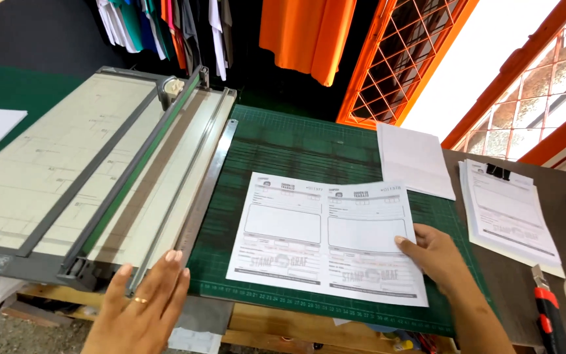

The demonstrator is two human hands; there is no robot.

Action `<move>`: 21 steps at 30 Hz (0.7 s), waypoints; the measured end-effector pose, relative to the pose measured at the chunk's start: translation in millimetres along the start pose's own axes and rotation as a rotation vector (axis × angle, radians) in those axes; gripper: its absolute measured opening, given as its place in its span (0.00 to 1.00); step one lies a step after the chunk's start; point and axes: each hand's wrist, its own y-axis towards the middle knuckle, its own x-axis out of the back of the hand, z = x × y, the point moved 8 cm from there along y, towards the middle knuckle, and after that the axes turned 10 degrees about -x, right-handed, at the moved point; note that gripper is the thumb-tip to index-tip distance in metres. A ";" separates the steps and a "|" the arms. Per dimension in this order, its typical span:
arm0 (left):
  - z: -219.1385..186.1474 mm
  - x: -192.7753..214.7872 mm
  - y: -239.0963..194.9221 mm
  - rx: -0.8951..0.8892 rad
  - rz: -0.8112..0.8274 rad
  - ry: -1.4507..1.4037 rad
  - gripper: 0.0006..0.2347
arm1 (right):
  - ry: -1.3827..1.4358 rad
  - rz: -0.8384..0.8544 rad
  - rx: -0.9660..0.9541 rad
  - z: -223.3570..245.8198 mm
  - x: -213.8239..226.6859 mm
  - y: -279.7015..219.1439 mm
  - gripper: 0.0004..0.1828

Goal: Cutting printed paper sheets using a ruler and utility knife on a cutting mat

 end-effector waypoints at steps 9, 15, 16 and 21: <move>5.9 -39.4 -19.6 -0.025 0.078 0.000 0.26 | -0.374 -0.588 0.759 34.8 -69.9 -150.4 0.30; 12.9 102.8 22.0 0.064 -0.541 -0.278 0.06 | -0.411 -0.156 1.499 92.2 -245.5 -269.1 0.18; 5.8 88.9 -1.7 0.052 -0.539 -0.285 0.06 | -0.407 -0.164 1.489 97.0 -243.7 -275.2 0.18; 18.7 -46.2 -34.3 0.658 0.476 -1.195 0.13 | -0.505 -0.278 1.541 85.0 -225.5 -260.8 0.23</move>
